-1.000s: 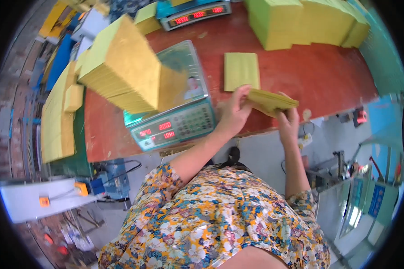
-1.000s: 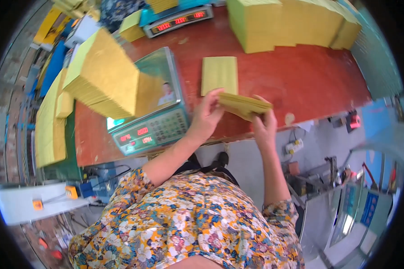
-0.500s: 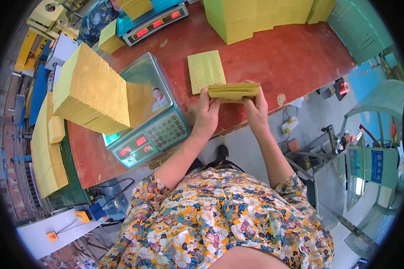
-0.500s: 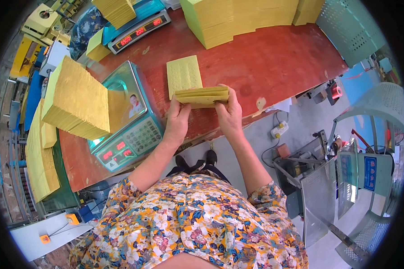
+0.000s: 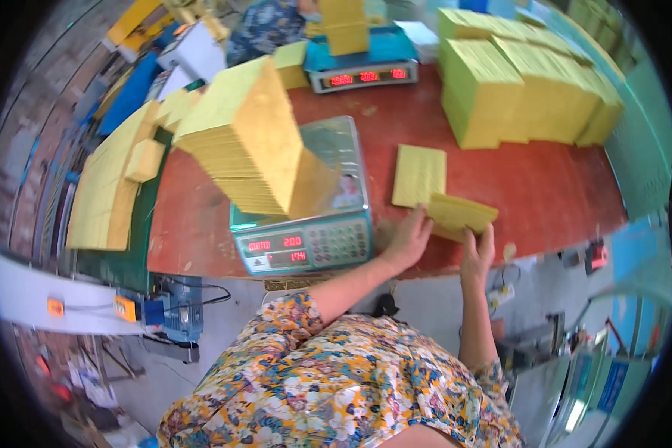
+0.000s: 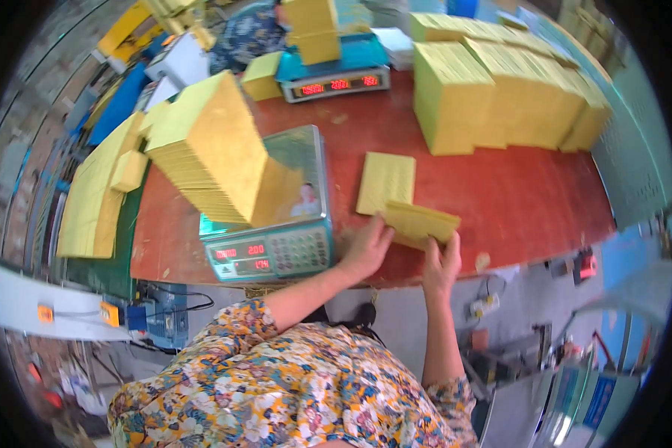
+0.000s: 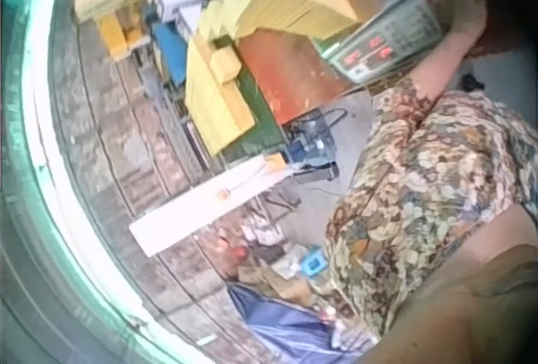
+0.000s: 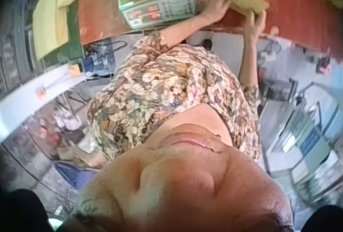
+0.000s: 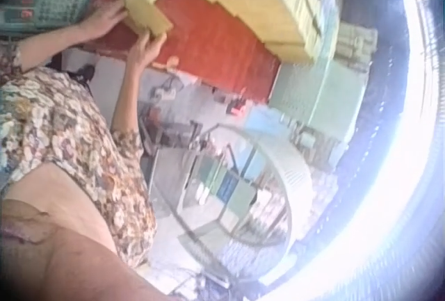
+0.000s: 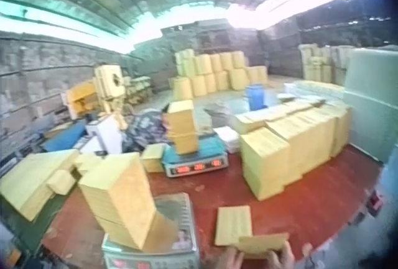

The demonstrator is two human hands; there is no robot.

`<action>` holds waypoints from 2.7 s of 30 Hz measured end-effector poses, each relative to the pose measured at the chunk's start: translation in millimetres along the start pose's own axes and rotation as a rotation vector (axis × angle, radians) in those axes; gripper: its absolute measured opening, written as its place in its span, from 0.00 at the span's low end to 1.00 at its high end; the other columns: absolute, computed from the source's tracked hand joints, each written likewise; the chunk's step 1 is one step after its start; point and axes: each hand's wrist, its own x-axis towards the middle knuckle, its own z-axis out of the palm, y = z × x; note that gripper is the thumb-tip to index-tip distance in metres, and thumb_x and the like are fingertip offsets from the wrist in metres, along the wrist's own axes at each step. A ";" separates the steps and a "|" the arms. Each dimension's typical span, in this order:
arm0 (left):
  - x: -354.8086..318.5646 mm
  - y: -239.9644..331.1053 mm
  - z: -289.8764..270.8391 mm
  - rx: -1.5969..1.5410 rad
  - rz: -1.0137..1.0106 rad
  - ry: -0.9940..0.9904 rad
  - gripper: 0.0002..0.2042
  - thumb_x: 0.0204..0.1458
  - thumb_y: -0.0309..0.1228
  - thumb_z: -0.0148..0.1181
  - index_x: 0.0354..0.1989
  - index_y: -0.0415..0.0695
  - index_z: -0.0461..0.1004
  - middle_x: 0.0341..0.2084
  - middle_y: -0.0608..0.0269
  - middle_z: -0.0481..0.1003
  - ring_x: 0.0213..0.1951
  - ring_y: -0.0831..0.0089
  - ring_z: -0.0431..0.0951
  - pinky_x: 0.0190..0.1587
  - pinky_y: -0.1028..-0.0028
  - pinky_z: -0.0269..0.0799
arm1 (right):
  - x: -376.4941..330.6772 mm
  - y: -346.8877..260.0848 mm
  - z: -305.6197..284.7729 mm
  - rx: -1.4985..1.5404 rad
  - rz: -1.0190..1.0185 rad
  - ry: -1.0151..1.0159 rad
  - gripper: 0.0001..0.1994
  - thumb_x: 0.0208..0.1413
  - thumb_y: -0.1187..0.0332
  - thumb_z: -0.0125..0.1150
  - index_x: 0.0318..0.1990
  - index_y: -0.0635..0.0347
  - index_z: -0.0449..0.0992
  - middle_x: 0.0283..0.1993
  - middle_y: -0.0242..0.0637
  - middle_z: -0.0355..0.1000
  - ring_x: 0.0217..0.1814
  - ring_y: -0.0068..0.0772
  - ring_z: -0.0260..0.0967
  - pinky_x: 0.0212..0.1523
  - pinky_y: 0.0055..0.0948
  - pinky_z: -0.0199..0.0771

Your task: The recorder weighs stacks of yellow paper blocks and organizes them on a table and conveyor belt.

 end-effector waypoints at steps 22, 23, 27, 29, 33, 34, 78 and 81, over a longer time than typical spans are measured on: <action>71.0 103.4 -366.4 -0.467 -0.035 0.080 0.08 0.57 0.34 0.67 0.37 0.42 0.79 0.28 0.67 0.80 0.25 0.79 0.78 0.25 0.78 0.73 | 64.4 -263.7 177.4 0.340 -0.050 -0.664 0.13 0.63 0.65 0.61 0.43 0.70 0.77 0.33 0.35 0.75 0.31 0.20 0.72 0.28 0.22 0.73; 84.2 99.5 -391.9 -0.434 -0.071 0.098 0.09 0.56 0.34 0.68 0.36 0.42 0.79 0.28 0.66 0.80 0.24 0.78 0.78 0.25 0.78 0.73 | 76.6 -274.2 204.8 0.270 -0.061 -0.719 0.14 0.63 0.65 0.62 0.44 0.72 0.76 0.33 0.36 0.75 0.30 0.22 0.72 0.27 0.22 0.73; 117.3 65.3 -461.3 -0.419 -0.185 0.068 0.11 0.59 0.36 0.65 0.40 0.41 0.78 0.31 0.64 0.82 0.29 0.78 0.81 0.34 0.77 0.79 | 94.3 -286.3 292.6 0.228 0.032 -0.735 0.14 0.62 0.65 0.63 0.48 0.68 0.77 0.33 0.32 0.75 0.28 0.21 0.70 0.27 0.20 0.71; 126.9 44.4 -474.4 -0.431 -0.255 0.031 0.10 0.58 0.37 0.65 0.37 0.43 0.79 0.29 0.64 0.82 0.26 0.76 0.80 0.30 0.76 0.76 | 97.8 -281.0 312.5 0.185 0.067 -0.731 0.15 0.62 0.66 0.63 0.50 0.68 0.78 0.34 0.32 0.76 0.28 0.19 0.70 0.27 0.20 0.71; 137.2 11.6 -480.7 -0.369 -0.332 -0.042 0.09 0.57 0.38 0.64 0.35 0.44 0.80 0.27 0.63 0.82 0.26 0.75 0.79 0.30 0.75 0.74 | 101.7 -263.4 323.3 0.150 0.113 -0.730 0.16 0.60 0.68 0.65 0.51 0.68 0.79 0.34 0.34 0.78 0.27 0.21 0.72 0.26 0.20 0.72; 139.2 6.3 -480.4 -0.385 -0.323 -0.078 0.09 0.57 0.37 0.64 0.35 0.44 0.80 0.27 0.63 0.82 0.26 0.75 0.79 0.30 0.75 0.74 | 102.2 -260.0 323.7 0.145 0.125 -0.726 0.16 0.59 0.68 0.65 0.51 0.68 0.79 0.34 0.36 0.78 0.27 0.22 0.73 0.26 0.21 0.72; -37.8 -172.0 -433.8 0.222 -0.317 0.543 0.14 0.59 0.33 0.61 0.48 0.37 0.75 0.34 0.50 0.79 0.37 0.59 0.82 0.42 0.65 0.77 | 104.2 -170.1 222.6 0.234 0.112 -0.366 0.18 0.66 0.67 0.57 0.59 0.66 0.73 0.31 0.30 0.72 0.27 0.20 0.70 0.27 0.21 0.69; -120.4 -228.9 -437.7 0.634 -0.387 0.477 0.18 0.58 0.36 0.61 0.52 0.39 0.75 0.50 0.45 0.76 0.55 0.47 0.74 0.59 0.58 0.69 | 111.6 -125.5 167.6 0.213 0.147 -0.285 0.15 0.67 0.69 0.55 0.58 0.65 0.74 0.33 0.32 0.74 0.29 0.21 0.72 0.28 0.22 0.70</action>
